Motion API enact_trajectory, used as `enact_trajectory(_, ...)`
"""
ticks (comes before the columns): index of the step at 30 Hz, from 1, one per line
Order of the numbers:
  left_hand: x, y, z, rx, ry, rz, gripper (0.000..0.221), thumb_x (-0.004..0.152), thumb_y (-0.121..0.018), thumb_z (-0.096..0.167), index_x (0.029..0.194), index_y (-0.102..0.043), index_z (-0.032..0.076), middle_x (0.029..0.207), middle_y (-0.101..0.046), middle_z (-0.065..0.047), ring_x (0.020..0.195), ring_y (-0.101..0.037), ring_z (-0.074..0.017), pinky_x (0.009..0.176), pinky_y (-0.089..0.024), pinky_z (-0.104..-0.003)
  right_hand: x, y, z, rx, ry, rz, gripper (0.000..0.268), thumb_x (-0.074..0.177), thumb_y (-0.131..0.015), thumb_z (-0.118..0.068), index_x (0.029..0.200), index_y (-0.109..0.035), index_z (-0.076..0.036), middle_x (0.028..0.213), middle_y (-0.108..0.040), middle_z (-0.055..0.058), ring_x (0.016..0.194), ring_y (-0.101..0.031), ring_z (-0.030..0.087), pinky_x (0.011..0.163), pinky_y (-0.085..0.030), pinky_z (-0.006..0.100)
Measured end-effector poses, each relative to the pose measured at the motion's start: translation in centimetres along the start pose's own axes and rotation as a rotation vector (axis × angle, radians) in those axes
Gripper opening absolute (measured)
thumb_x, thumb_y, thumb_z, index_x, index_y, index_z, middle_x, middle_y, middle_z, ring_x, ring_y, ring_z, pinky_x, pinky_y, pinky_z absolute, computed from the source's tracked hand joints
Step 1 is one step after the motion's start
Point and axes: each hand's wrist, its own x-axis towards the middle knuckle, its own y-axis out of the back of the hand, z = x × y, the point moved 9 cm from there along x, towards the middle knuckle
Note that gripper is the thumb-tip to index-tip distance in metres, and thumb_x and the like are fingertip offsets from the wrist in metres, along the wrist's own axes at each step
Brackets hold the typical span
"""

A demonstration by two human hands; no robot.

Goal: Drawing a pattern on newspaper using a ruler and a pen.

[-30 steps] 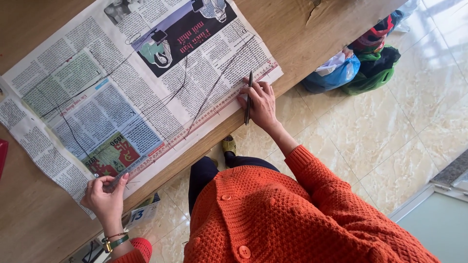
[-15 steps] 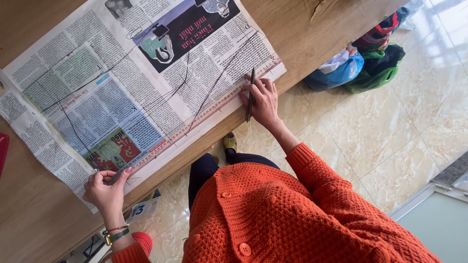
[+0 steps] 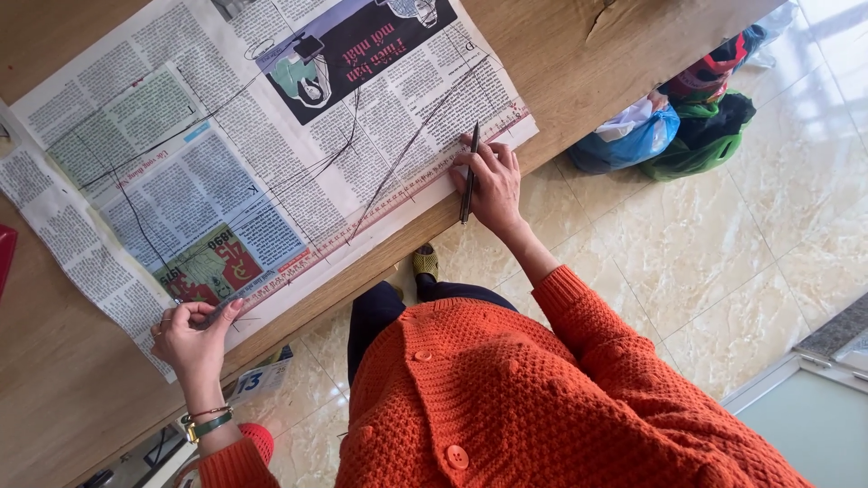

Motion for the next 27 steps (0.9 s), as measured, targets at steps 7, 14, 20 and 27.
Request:
enact_trajectory(7,-0.4,0.1,0.6,0.017,-0.017,0.052,0.037,0.083,-0.088,0.044,0.087,-0.065,0.016,0.121,-0.063,-0.01,0.127,-0.049,-0.0412,0.104,-0.028,-0.064,0.2,0.1,-0.3,0.007,0.02,0.003,0.01,0.101,-0.07,-0.025,0.103,-0.065,-0.016,0.136,-0.065,0.002,0.098,-0.053,0.028,0.086,-0.046,0.042)
enact_trajectory(14,-1.2,1.1,2.4,0.038,-0.088,0.195,0.04,0.082,-0.091,0.042,0.094,-0.063,0.016,0.116,-0.066,-0.011,0.121,-0.048,-0.0403,0.102,-0.025,-0.058,0.5,0.5,-0.7,0.022,0.03,0.01,0.006,0.099,-0.071,-0.02,0.101,-0.067,-0.015,0.133,-0.068,0.004,0.101,-0.055,0.028,0.087,-0.044,0.04)
enact_trajectory(20,-1.7,2.3,4.9,-0.007,-0.183,0.234,0.04,0.074,-0.095,0.031,0.095,-0.066,0.012,0.088,-0.061,-0.009,0.093,-0.062,-0.0405,0.087,-0.045,-0.052,0.0,0.4,-0.2,0.07,0.111,0.015,0.016,0.091,-0.081,-0.025,0.101,-0.069,-0.022,0.106,-0.071,0.002,0.097,-0.06,0.029,0.089,-0.046,0.039)
enact_trajectory(27,-0.3,1.7,2.0,-0.206,-0.166,0.036,0.021,0.084,-0.084,0.017,0.09,-0.064,0.014,0.079,-0.068,-0.007,0.08,-0.071,-0.0339,0.072,-0.055,-0.044,-0.4,0.7,-1.4,0.155,0.001,0.11,0.022,0.103,-0.061,0.001,0.123,-0.064,-0.009,0.115,-0.067,0.017,0.109,-0.058,0.037,0.1,-0.04,0.045)
